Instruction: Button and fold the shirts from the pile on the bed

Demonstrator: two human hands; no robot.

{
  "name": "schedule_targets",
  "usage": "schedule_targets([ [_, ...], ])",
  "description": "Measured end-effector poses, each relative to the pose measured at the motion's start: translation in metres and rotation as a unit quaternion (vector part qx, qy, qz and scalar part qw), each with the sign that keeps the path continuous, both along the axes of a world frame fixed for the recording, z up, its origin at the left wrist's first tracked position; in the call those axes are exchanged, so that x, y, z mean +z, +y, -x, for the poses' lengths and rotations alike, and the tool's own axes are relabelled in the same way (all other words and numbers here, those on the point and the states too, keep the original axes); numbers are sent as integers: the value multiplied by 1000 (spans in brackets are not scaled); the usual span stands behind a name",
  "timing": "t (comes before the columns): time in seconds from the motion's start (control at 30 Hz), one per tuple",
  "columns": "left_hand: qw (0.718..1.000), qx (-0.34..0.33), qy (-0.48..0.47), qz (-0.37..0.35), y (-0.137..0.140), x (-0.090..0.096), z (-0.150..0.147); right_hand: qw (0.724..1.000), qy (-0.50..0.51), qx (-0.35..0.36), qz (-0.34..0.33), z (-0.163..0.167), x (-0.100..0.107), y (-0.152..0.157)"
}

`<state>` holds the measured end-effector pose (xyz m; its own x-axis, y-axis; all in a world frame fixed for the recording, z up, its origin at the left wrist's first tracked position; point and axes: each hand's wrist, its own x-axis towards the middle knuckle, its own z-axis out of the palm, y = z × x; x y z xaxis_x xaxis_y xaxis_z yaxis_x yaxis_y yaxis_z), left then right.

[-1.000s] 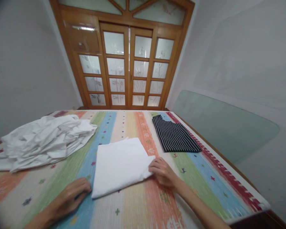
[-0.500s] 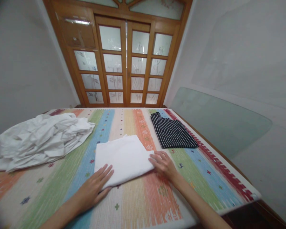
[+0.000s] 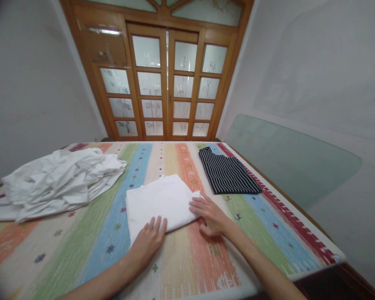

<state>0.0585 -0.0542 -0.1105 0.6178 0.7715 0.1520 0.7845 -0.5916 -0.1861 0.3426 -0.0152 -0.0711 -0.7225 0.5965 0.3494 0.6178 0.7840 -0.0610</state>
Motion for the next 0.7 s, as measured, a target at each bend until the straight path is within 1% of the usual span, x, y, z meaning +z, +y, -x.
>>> schedule_targets([
  [0.03, 1000, 4, -3, 2, 0, 0, 0, 1000, 3, 0, -8, 4, -3, -3],
  [0.1, 1000, 15, -18, 2, -1, -1, 0, 999, 15, -11, -51, 13, -11, -6],
  [0.17, 998, 40, -38, 0, -2, -4, -6, 994, 22, -17, -102, 22, -19, -5],
  [0.23, 996, 68, -62, 2, -2, -6, -15, 992, 25, -23, -124, 31, -21, -1],
  [0.3, 993, 85, -80, -2, 0, -5, -25, 992, 26, -37, -118, 39, -16, 3],
  [0.37, 992, 92, -86, -8, 5, 4, -33, 991, 30, -53, -119, 46, -2, 7],
  [0.4, 992, 93, -88, -1, 8, 11, -35, 990, 33, -60, -127, 49, 7, 10],
  [0.47, 990, 89, -97, 53, 17, 33, -34, 984, 50, -74, -155, 51, 27, 16],
  [0.53, 978, 77, -125, 146, 28, 63, -26, 978, 80, -91, -171, 50, 50, 22],
  [0.57, 969, 67, -159, 176, 33, 80, -20, 976, 98, -96, -167, 48, 62, 24],
  [0.6, 957, 43, -202, 204, 38, 97, -14, 977, 115, -95, -155, 46, 75, 27],
  [0.63, 938, 6, -252, 240, 43, 114, -6, 978, 130, -88, -135, 44, 88, 29],
  [0.67, 908, -37, -301, 290, 47, 129, 1, 980, 143, -77, -111, 41, 103, 31],
  [0.7, 873, -64, -344, 340, 50, 143, 8, 982, 155, -64, -84, 39, 118, 33],
])
